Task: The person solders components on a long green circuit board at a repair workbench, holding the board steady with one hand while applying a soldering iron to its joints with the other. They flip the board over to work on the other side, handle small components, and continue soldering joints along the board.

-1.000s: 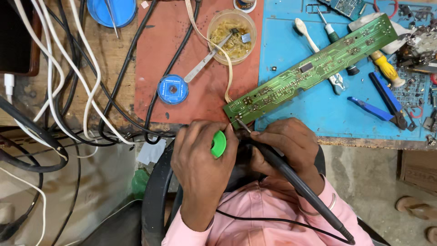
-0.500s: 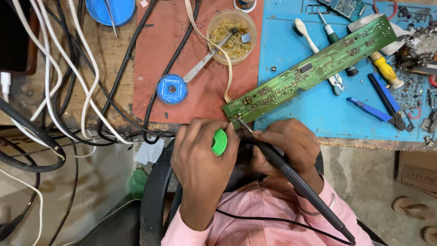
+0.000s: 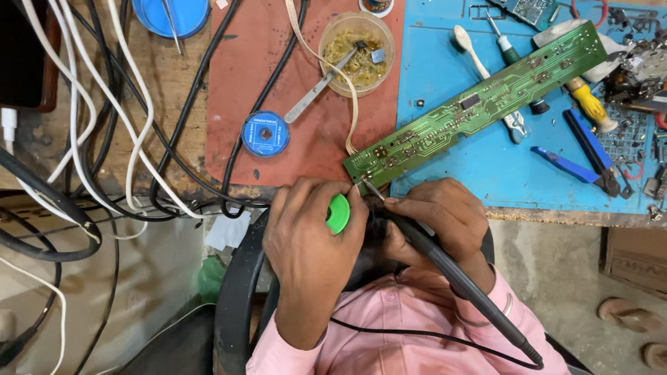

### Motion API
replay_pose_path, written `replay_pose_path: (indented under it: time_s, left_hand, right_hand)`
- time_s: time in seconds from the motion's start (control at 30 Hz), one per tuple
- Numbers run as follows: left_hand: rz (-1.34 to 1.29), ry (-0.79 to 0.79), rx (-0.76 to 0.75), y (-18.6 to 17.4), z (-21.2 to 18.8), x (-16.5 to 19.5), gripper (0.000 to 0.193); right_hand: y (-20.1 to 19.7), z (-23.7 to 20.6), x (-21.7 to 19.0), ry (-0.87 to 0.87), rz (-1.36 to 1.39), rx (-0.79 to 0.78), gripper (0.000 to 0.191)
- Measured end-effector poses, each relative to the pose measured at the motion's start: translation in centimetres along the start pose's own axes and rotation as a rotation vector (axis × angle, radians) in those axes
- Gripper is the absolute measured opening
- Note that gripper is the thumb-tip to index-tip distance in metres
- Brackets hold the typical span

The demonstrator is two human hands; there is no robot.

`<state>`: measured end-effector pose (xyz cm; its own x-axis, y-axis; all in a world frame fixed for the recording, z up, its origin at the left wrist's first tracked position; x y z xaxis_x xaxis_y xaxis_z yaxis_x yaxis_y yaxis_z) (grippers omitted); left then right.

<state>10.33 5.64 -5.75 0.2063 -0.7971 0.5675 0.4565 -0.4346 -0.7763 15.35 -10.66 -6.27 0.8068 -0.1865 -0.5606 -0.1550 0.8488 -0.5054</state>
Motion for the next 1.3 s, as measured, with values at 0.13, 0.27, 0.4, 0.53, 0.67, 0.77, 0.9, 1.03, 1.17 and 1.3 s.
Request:
replay_pose_path:
  time_s: [0.13,0.27,0.4,0.53,0.67,0.77,0.9,1.03,1.17,1.3]
  left_hand:
    - [-0.011,-0.005,0.012,-0.08,-0.06,-0.03,0.011]
    - [0.000,0.000,0.008,-0.07,-0.02,-0.11,0.012]
    - [0.002,-0.002,0.009,-0.08,-0.09,-0.07,0.011]
    - [-0.006,-0.002,0.009,-0.12,-0.08,-0.06,0.012]
    - [-0.012,-0.010,0.000,-0.14,-0.05,-0.04,0.012]
    - [-0.005,-0.012,0.000,-0.14,0.03,0.01,0.011]
    - [-0.012,-0.015,0.016,-0.27,0.00,0.08,0.011]
    - [-0.018,-0.014,-0.002,-0.22,0.03,0.01,0.011]
    - [-0.020,-0.016,-0.004,-0.17,0.06,-0.02,0.011]
    - [-0.018,-0.013,0.009,-0.16,0.13,-0.02,0.011]
  right_hand:
    - [0.02,-0.03,-0.01,0.002,0.000,0.015,0.023]
    - [0.03,0.02,-0.03,0.016,0.002,0.001,0.022]
    - [-0.11,-0.01,-0.17,0.037,0.004,-0.015,0.022]
    - [-0.11,0.05,-0.17,0.036,0.003,-0.016,0.022]
    - [-0.06,0.06,-0.15,0.030,0.011,0.005,0.021]
    - [-0.17,-0.07,-0.20,0.050,0.015,0.003,0.022]
    - [-0.10,-0.10,-0.13,0.043,0.002,0.001,0.020]
    - [-0.05,-0.01,-0.20,0.010,0.017,-0.023,0.024]
    - [0.02,0.10,-0.26,0.001,-0.002,-0.051,0.025]
    - [0.09,0.15,-0.31,0.007,-0.023,-0.052,0.024]
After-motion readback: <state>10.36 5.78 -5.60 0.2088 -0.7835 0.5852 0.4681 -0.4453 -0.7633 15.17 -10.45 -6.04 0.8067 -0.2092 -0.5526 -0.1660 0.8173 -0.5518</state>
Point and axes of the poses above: each hand's wrist, its own z-axis towards the middle knuckle, its own y-axis out of the palm, x = y × z, the point moved 5 cm from there along z, towards the middle knuckle, and after that the axes turned 9 degrees about z, right-handed, at the moved point
